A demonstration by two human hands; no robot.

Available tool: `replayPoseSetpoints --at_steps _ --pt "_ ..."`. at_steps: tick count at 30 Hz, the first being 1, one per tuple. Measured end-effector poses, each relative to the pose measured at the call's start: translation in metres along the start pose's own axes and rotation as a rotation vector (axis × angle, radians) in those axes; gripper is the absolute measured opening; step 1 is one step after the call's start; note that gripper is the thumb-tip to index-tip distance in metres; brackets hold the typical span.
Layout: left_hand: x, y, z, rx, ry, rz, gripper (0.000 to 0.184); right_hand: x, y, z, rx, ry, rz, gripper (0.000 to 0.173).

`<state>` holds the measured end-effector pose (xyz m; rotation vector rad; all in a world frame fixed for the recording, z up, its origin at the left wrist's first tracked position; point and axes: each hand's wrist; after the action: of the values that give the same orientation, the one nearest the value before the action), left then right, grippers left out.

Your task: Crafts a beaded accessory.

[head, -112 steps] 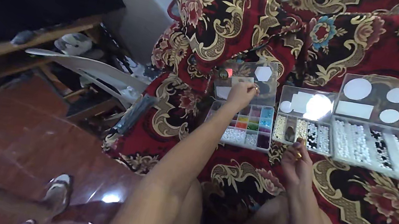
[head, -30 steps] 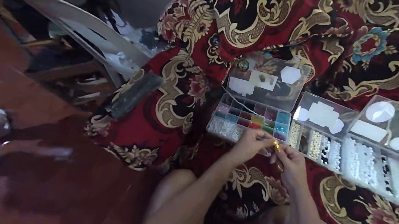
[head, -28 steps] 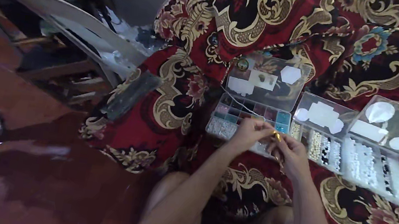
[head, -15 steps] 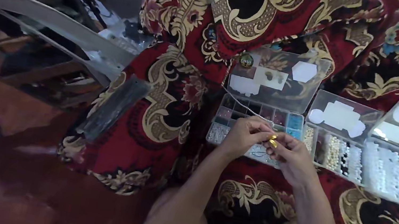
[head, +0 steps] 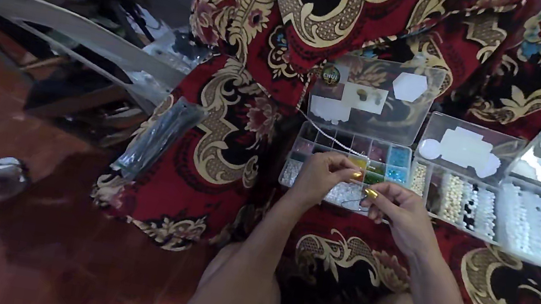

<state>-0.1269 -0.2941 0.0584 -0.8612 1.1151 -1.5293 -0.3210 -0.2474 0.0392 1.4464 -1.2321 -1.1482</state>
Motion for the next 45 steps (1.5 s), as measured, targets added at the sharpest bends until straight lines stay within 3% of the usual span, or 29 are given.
replayPoseSetpoints --at_steps 4,7,23,26,28,30,32,38,45 --pt "0.001 0.002 0.005 0.602 0.079 0.199 0.022 0.002 -0.006 0.007 -0.029 -0.060 0.013 0.009" --pt "0.004 0.005 -0.002 0.830 0.160 0.271 0.026 0.002 -0.005 0.009 -0.054 -0.087 0.033 0.010" --pt "0.008 0.011 -0.017 0.949 0.192 0.258 0.029 0.001 -0.014 0.005 -0.091 -0.094 0.012 0.008" --pt "0.001 0.006 -0.010 0.683 0.073 0.204 0.027 0.000 -0.015 0.005 -0.077 -0.109 0.048 0.009" --pt "-0.004 0.008 -0.007 0.281 -0.020 0.142 0.020 -0.002 -0.017 0.003 -0.075 -0.111 0.107 0.009" --pt "-0.006 0.005 -0.010 -0.189 -0.010 0.172 0.011 -0.003 -0.020 0.001 -0.067 -0.095 0.184 0.010" --pt "-0.007 0.002 -0.012 -0.474 0.064 0.262 0.010 -0.004 -0.023 -0.002 -0.038 -0.082 0.243 0.010" --pt "-0.005 0.007 -0.021 -0.762 0.142 0.464 0.015 -0.004 -0.029 -0.007 0.087 -0.078 0.326 0.010" --pt "-0.005 0.015 -0.028 -0.842 0.233 0.504 0.022 -0.005 -0.031 -0.010 0.125 -0.079 0.319 0.011"
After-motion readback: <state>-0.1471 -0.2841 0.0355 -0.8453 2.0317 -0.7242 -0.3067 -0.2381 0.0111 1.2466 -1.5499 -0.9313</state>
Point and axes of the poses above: each hand's wrist, its own x-axis towards the middle knuckle, its own z-axis out of the back of the hand, y = z × x, and after that the axes turned 3 degrees about -y, right-handed
